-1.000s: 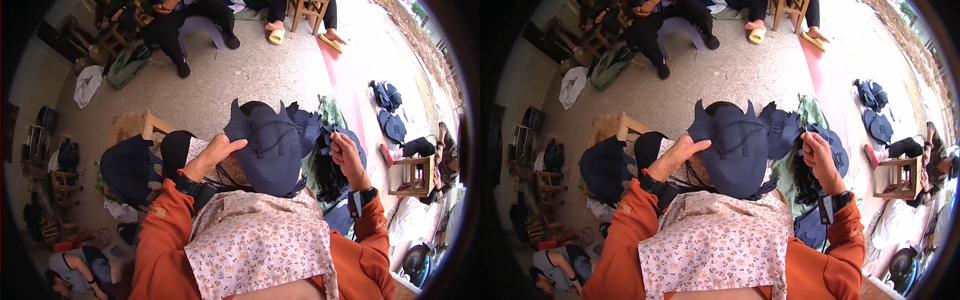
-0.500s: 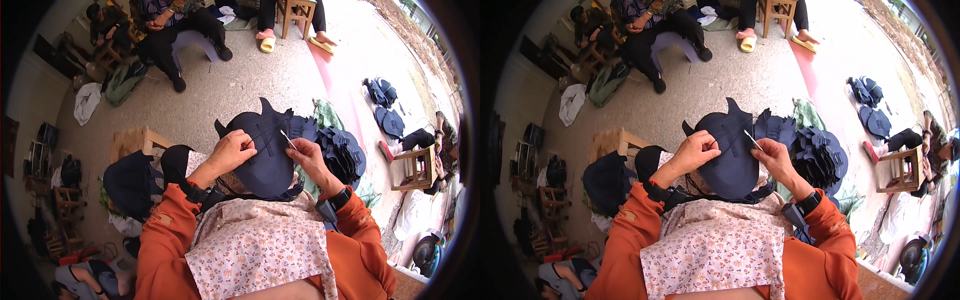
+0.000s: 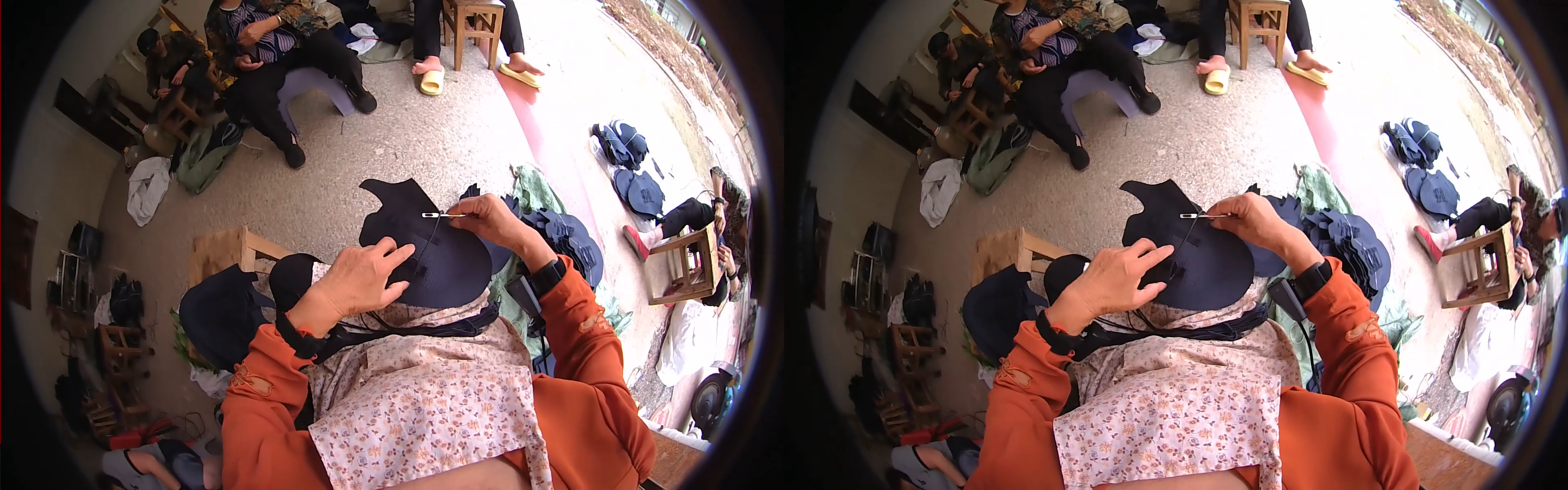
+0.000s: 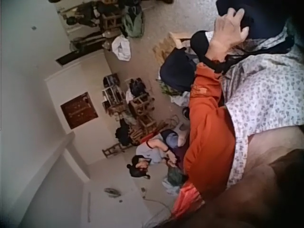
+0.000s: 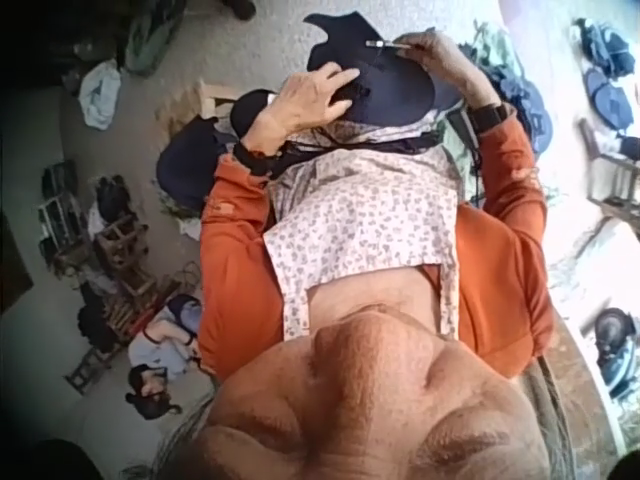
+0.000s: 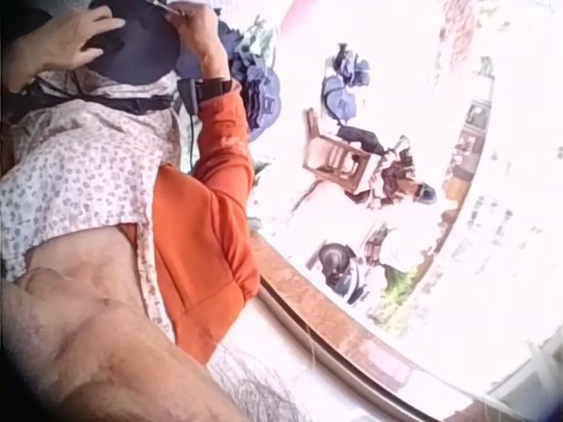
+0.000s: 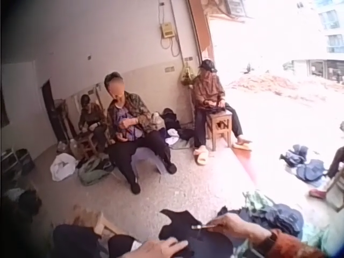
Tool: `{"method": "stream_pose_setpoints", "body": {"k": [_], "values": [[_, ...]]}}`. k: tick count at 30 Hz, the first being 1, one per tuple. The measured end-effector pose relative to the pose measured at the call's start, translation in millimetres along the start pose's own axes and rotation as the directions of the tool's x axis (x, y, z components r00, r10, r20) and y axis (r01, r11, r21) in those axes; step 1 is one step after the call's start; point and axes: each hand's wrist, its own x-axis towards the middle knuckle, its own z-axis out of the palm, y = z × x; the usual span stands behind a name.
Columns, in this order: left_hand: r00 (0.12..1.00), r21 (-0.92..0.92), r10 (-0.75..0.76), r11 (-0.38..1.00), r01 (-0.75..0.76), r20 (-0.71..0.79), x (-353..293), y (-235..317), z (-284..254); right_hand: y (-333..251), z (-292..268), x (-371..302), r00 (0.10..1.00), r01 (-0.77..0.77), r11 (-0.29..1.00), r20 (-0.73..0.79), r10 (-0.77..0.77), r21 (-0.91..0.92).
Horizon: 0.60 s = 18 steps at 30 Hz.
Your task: Hand-stitching and threading the components of a black shoe upper.
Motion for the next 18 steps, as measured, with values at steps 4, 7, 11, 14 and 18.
{"method": "stream_pose_setpoints", "body": {"k": [4, 7, 11, 14, 18], "values": [[0.945, -0.008, 0.247, 0.967, -0.254, -0.215, 16.7, -21.4, 2.7, 2.9, 10.8, 8.4, 0.998, 0.067, 0.996, -0.007, -0.066, 0.053], [0.893, 0.017, 0.246, 0.966, -0.26, -0.378, 41.9, -27.1, 11.1, -0.8, 18.6, 15.1, 0.996, 0.083, 0.982, -0.029, -0.079, 0.168], [0.945, -0.038, 0.143, 0.986, -0.161, -0.292, 63.7, -45.3, 25.8, -11.7, 23.7, 18.0, 0.992, -0.012, 0.916, -0.109, 0.061, 0.401], [0.988, -0.199, 0.01, 0.979, -0.041, -0.155, 72.3, -35.6, 1.6, -4.6, 11.5, 9.7, 0.934, -0.228, 0.974, -0.279, 0.222, 0.012], [0.951, -0.461, -0.308, 0.848, 0.26, -0.03, 61.1, -51.7, 9.6, 12.0, 14.3, -8.3, 0.916, -0.203, 0.958, -0.306, 0.259, 0.204]]}}
